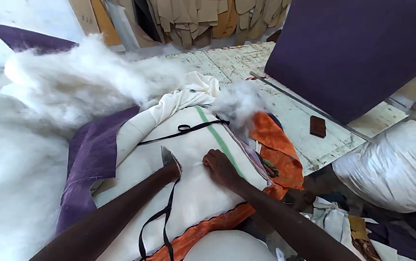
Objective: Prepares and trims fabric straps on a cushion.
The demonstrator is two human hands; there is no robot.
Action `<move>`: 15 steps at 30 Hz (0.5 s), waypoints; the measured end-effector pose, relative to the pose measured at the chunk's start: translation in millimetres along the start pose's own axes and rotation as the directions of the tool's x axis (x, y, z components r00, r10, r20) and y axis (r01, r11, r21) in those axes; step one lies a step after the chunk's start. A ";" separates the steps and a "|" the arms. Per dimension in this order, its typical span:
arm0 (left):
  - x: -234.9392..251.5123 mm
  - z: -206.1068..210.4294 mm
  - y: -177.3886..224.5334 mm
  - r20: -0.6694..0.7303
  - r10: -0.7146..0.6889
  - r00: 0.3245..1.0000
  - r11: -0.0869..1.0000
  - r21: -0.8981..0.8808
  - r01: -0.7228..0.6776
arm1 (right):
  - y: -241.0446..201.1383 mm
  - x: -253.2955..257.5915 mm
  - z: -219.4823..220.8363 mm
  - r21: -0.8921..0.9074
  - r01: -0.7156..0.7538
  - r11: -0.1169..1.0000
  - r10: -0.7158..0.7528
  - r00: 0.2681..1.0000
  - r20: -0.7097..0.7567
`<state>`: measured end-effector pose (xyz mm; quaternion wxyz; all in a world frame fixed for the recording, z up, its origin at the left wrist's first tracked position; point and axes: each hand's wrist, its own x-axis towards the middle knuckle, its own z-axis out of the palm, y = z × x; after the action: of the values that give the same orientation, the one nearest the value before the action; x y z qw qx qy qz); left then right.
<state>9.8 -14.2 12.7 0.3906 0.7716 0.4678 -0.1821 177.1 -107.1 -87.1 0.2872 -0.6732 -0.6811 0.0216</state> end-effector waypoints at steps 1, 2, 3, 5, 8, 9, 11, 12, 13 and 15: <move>19.2 -5.3 -11.2 0.051 0.121 0.991 0.969 0.212 -0.129 | -0.2 -0.5 -1.0 0.019 0.007 1.000 -0.007 1.000 -0.029; 30.7 -11.0 -16.7 0.106 0.188 0.977 0.912 0.351 -0.213 | -0.5 -1.0 -1.9 0.036 0.015 0.999 -0.013 0.998 -0.054; 35.3 -16.3 -16.5 0.149 0.208 0.967 0.855 0.452 -0.253 | -1.3 -0.9 -3.1 0.049 0.022 0.999 -0.019 0.997 -0.072; 36.1 -25.3 -11.5 0.205 0.216 0.955 0.737 0.608 -0.297 | -4.5 -1.2 -8.0 0.048 0.022 0.999 -0.018 0.996 -0.082; 19.1 -43.2 -12.8 0.202 0.245 0.948 0.643 0.698 -0.315 | -5.1 -0.5 -12.7 0.002 0.032 0.999 -0.031 0.993 -0.115; 8.5 -48.7 -15.2 0.144 0.276 0.950 0.631 0.718 -0.292 | -2.5 0.8 -11.7 -0.013 0.039 0.999 -0.040 0.991 -0.129; -19.8 -53.8 -14.1 -0.053 0.448 0.893 0.655 0.699 -0.287 | -1.3 1.7 -11.8 -0.032 0.046 0.998 -0.050 0.990 -0.134; -26.3 -50.4 -12.8 -0.156 0.564 0.811 0.664 0.670 -0.332 | -2.4 1.4 -12.6 -0.033 0.046 0.998 -0.050 0.991 -0.127; -26.1 -41.7 -8.9 -0.232 0.650 0.724 0.662 0.641 -0.389 | -3.4 0.8 -13.1 -0.033 0.046 0.998 -0.050 0.991 -0.124; -10.7 -15.2 2.4 -0.274 0.697 0.662 0.671 0.576 -0.467 | -4.0 -0.4 -11.9 -0.046 0.054 0.998 -0.060 0.988 -0.141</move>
<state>5.3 -9.3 30.2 0.1083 0.9707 0.2095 0.0469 178.5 -112.1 -75.6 0.3214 -0.6592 -0.6781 -0.0489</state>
